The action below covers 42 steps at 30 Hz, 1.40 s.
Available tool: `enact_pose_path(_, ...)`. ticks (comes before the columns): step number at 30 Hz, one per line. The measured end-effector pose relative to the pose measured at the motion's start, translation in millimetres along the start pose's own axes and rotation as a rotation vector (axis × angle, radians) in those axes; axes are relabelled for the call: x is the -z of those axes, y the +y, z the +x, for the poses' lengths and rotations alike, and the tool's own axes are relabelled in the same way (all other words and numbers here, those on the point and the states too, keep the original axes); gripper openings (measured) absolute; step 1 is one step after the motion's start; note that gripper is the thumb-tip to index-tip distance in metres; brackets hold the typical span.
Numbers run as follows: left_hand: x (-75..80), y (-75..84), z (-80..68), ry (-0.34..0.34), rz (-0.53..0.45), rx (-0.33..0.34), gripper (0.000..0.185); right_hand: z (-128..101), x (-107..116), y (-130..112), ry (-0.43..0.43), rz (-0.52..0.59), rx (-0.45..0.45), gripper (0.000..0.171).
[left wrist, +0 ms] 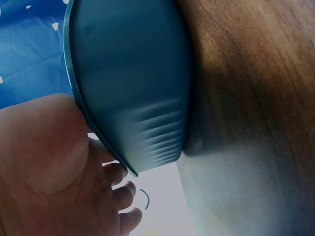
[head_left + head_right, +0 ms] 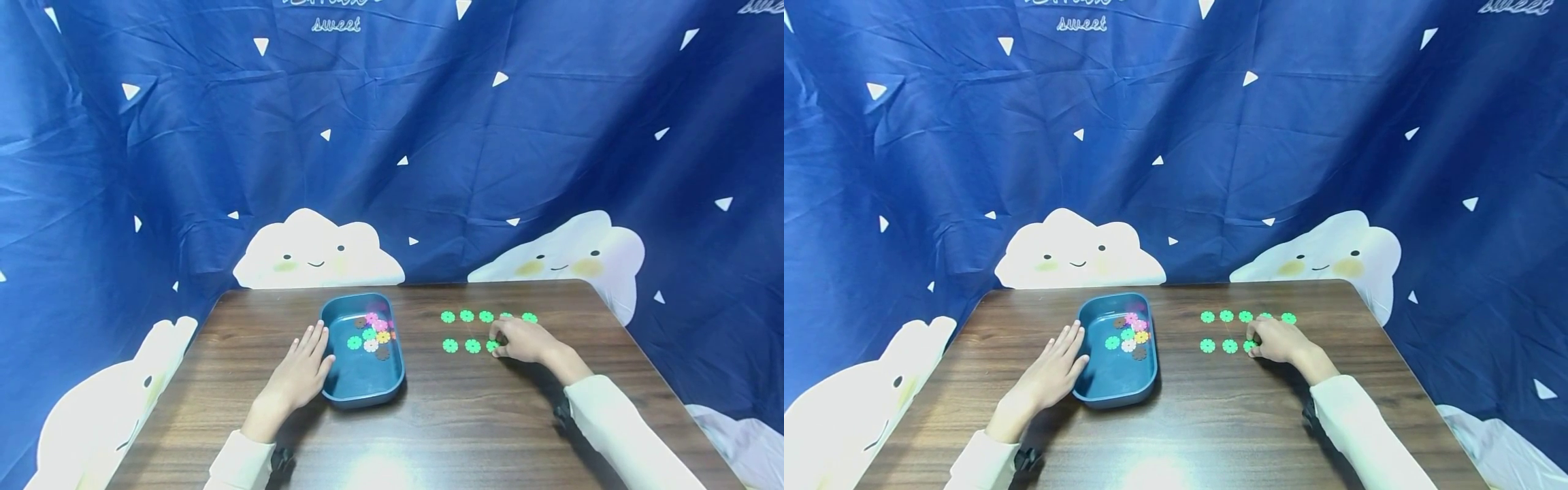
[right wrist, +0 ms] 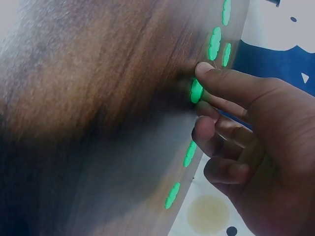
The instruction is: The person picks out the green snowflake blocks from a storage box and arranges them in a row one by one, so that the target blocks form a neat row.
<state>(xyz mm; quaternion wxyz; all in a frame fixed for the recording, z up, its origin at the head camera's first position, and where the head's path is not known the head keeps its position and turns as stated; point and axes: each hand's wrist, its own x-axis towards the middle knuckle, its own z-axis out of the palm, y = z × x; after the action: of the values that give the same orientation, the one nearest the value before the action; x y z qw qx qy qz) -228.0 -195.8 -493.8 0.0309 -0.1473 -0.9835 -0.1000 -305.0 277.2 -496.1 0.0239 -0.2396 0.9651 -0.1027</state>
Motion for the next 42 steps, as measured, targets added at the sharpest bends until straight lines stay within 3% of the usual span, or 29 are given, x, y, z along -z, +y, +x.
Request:
enact_pose_path(10, -0.4, 0.2, -0.9, -0.004, -0.004, 0.012, 0.064, 9.9, 15.7, -17.1, 0.033, 0.028, 0.002, 0.02)
enact_pose_path(15, 0.8, 0.6, -1.4, -0.009, -0.014, 0.017, 0.064, 24.5, 29.6, -41.5, 0.059, 0.005, 0.03, 0.014)
enact_pose_path(24, 1.5, 0.4, -0.2, -0.009, -0.003, 0.008, 0.064, 58.6, 42.2, -94.2, 0.071, -0.032, 0.134, 0.02)
enact_pose_path(42, 1.5, 0.9, 2.9, -0.014, 0.006, 0.01, 0.063, 109.0, 50.3, -173.3, -0.014, -0.042, 0.287, 0.015)
